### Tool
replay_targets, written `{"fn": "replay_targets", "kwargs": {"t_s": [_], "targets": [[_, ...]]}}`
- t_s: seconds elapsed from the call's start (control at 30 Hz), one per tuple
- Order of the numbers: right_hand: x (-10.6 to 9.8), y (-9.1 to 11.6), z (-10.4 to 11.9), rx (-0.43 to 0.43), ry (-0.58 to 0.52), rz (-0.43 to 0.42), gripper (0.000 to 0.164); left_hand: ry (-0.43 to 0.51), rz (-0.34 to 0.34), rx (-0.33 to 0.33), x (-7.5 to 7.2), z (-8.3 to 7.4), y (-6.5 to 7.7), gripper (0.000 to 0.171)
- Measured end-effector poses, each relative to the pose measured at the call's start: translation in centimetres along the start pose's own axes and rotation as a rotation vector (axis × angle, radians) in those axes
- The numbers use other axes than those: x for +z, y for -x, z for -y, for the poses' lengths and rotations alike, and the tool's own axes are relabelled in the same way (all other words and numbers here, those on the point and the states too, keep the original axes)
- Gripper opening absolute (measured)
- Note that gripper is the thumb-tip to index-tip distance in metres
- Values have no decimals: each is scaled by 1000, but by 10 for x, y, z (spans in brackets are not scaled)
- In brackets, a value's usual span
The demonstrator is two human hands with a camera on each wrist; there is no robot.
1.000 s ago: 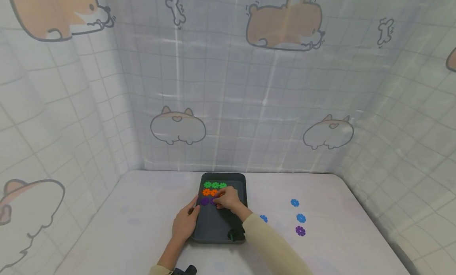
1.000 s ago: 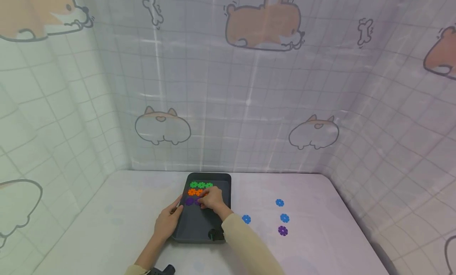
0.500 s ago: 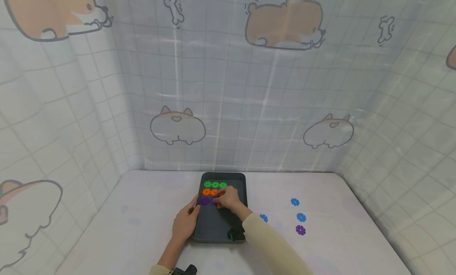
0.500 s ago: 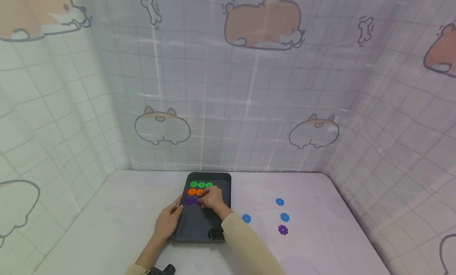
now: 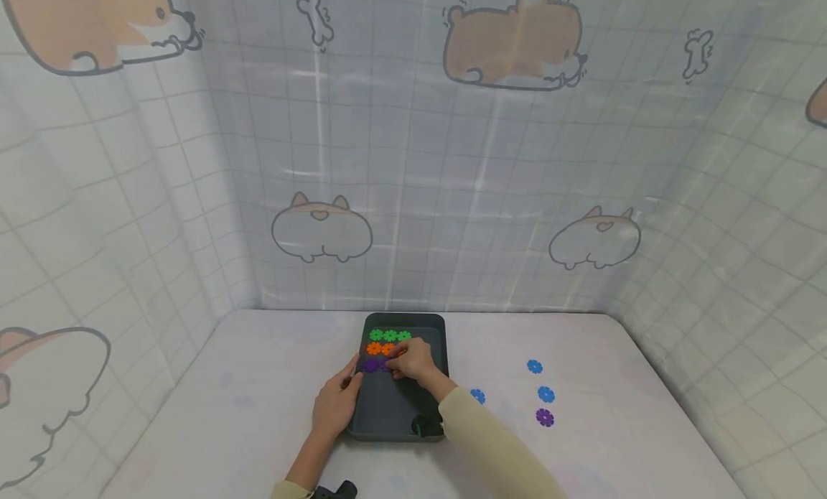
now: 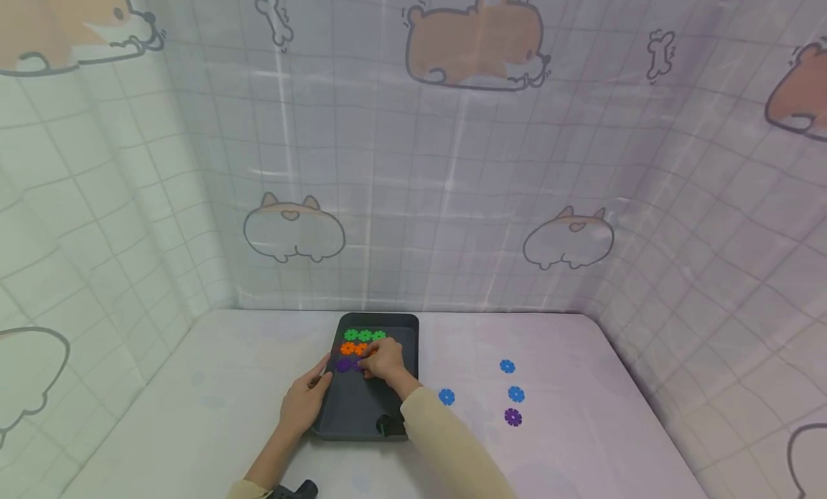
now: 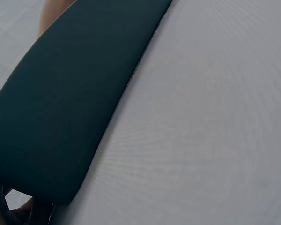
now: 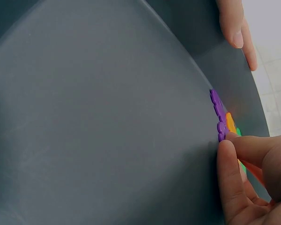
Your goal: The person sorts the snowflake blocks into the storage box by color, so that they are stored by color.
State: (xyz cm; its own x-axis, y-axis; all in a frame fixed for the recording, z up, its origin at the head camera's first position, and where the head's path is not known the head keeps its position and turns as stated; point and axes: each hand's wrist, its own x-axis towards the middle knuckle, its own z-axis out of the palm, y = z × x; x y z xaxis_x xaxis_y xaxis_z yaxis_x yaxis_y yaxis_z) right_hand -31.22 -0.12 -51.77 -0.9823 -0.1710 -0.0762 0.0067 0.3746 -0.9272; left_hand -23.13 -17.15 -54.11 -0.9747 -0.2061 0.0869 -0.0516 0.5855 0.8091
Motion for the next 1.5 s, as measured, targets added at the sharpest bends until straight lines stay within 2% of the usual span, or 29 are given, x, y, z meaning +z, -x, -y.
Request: {"fn": "replay_targets", "kwargs": {"t_s": [0.57,0.73,0.9,1.13,1.33,1.5], "targets": [[-7,5,-3,14,15,-25,16,9,5,-4,5,-7,3,44],[-17,5,0,7,16,-10,18,14,3,4,4,-9,4,44],[-39,11,16,-25,-9,35,19,15,8,10,2,-9,3,44],[-80,35,32,-104,-9,93,19,-3,17,3,-1,-6,3,47],[-114,63,21,-109,60,59,16,-15,27,-13,-3,-5,4,47],[-143,88,5,-67,93,13,16,-11,28,-12,-3,-3,3,47]]}}
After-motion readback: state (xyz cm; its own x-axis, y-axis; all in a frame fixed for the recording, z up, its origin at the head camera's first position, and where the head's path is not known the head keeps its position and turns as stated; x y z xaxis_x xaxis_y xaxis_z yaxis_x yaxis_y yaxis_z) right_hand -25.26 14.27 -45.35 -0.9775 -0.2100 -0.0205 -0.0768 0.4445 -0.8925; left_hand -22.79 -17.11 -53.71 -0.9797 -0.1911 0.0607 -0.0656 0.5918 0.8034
